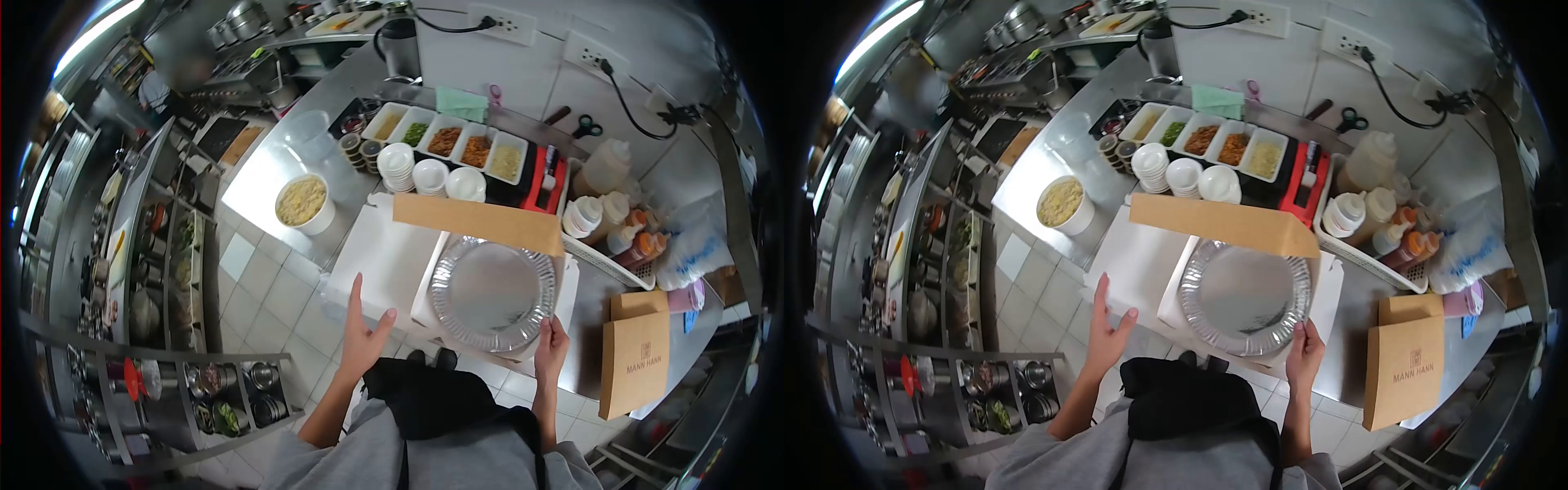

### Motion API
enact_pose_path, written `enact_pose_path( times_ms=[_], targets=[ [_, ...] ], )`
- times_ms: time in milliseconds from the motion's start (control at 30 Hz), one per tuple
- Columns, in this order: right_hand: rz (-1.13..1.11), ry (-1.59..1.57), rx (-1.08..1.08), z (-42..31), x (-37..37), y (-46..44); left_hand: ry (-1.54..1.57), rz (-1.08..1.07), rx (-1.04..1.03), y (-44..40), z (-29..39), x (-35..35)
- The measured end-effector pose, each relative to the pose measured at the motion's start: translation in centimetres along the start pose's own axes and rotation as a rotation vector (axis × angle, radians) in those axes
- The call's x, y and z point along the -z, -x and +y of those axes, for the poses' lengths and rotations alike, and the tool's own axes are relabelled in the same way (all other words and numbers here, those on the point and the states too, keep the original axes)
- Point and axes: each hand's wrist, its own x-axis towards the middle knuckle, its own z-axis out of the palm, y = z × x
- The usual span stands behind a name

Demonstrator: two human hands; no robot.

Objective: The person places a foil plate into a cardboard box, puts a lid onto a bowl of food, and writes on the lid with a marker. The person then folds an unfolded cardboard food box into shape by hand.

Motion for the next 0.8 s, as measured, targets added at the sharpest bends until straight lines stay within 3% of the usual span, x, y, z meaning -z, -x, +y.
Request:
enact_pose_path(
  times_ms=[100, 200, 333, 433, 467, 567, 633, 800],
  targets=[
    [-0.051, -0.062, -0.013, -1.5, -0.4, 0.3, 0.602, -0.094, 0.529, 2.0, -1.0, 0.0],
    [-0.074, -0.102, 0.021, -3.6, -2.8, 0.0, 0.794, -0.170, 0.434, 0.9, 0.6, -0.6],
    [-0.151, -0.138, 0.020, -7.6, -6.9, -0.5, 0.474, 0.023, 0.167, -2.7, 0.3, 1.4],
    [-0.253, -0.171, 0.135, -11.6, -12.5, -1.8, 0.426, 0.087, 0.106, -8.5, 0.0, 6.5],
    [-0.211, -0.188, 0.273, -13.2, -14.9, -2.3, 0.552, 0.096, 0.197, -10.6, -0.5, 8.5],
    [0.015, -0.090, 0.766, -18.3, -21.4, -5.5, 0.520, 0.108, 0.143, -17.8, -1.4, 15.3],
    [0.186, 0.006, 1.030, -23.3, -25.3, -7.7, 0.688, 0.149, 0.098, -22.5, -2.9, 18.9],
    [-0.018, 0.037, 1.054, -31.1, -37.7, -13.0, 0.706, 0.033, -0.029, -34.0, -7.7, 27.9]
  ],
)
